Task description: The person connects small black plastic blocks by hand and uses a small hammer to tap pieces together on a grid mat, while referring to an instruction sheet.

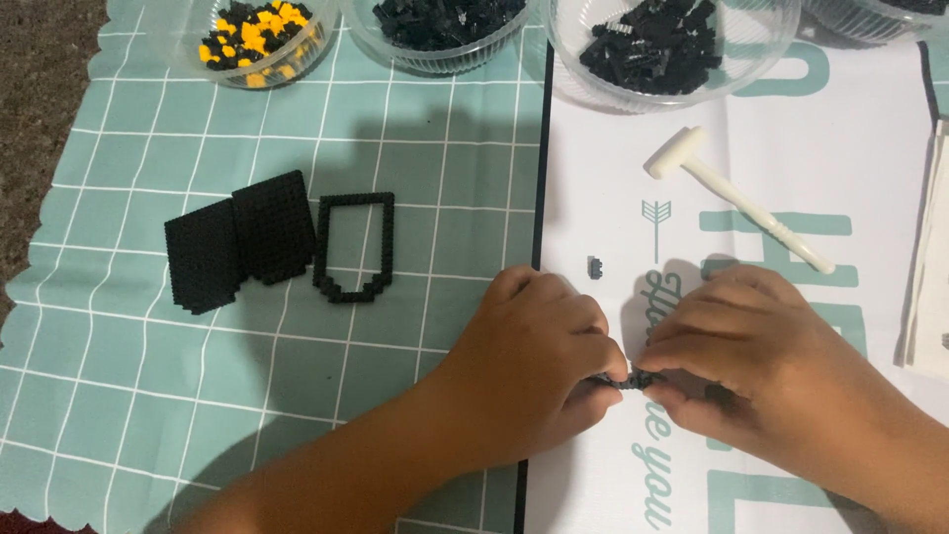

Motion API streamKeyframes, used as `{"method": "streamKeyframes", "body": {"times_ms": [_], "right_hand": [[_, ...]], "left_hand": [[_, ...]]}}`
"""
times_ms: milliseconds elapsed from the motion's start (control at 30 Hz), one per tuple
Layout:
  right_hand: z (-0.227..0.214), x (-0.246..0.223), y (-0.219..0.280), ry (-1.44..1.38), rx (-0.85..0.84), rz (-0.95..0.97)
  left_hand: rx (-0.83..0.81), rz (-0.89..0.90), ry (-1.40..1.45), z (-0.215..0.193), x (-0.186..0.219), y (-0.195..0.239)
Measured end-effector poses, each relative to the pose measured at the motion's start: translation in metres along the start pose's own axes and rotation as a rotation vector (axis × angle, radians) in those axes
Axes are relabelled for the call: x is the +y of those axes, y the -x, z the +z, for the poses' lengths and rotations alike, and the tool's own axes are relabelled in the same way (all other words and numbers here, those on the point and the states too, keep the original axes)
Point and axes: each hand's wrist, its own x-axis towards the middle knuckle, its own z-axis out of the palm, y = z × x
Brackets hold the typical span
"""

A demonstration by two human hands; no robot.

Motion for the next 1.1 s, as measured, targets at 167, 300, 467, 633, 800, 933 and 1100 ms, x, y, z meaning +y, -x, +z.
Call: {"method": "streamKeyframes", "body": {"times_ms": [167,300,467,633,800,933,1100], "right_hand": [[0.0,-0.001,0.0,-0.009,0.009,0.015],[-0.006,0.003,-0.001,-0.031,-0.028,-0.058],[-0.03,0.03,0.01,0.043,0.078,0.174],[-0.019,0.102,0.05,0.5,0.135,0.491],[-0.031,0.071,0.03,0.347,0.084,0.682],[-0.035,0.072,0.033,0.418,0.133,0.671],[-0.04,0.068,0.033,0.008,0.379,0.558]], "left_hand": [[-0.005,-0.012,0.006,0.002,-0.001,0.001],[-0.037,-0.029,0.002,0.001,0.0,0.0],[-0.025,-0.032,0.009,0.005,-0.006,0.0],[-0.078,-0.139,0.071,-0.003,-0.01,-0.005],[0.039,-0.134,0.004,0.005,-0.018,-0.007],[-0.063,-0.183,0.121,-0.007,-0.012,-0.009],[0.0,-0.199,0.104,-0.003,-0.018,-0.007]]}}
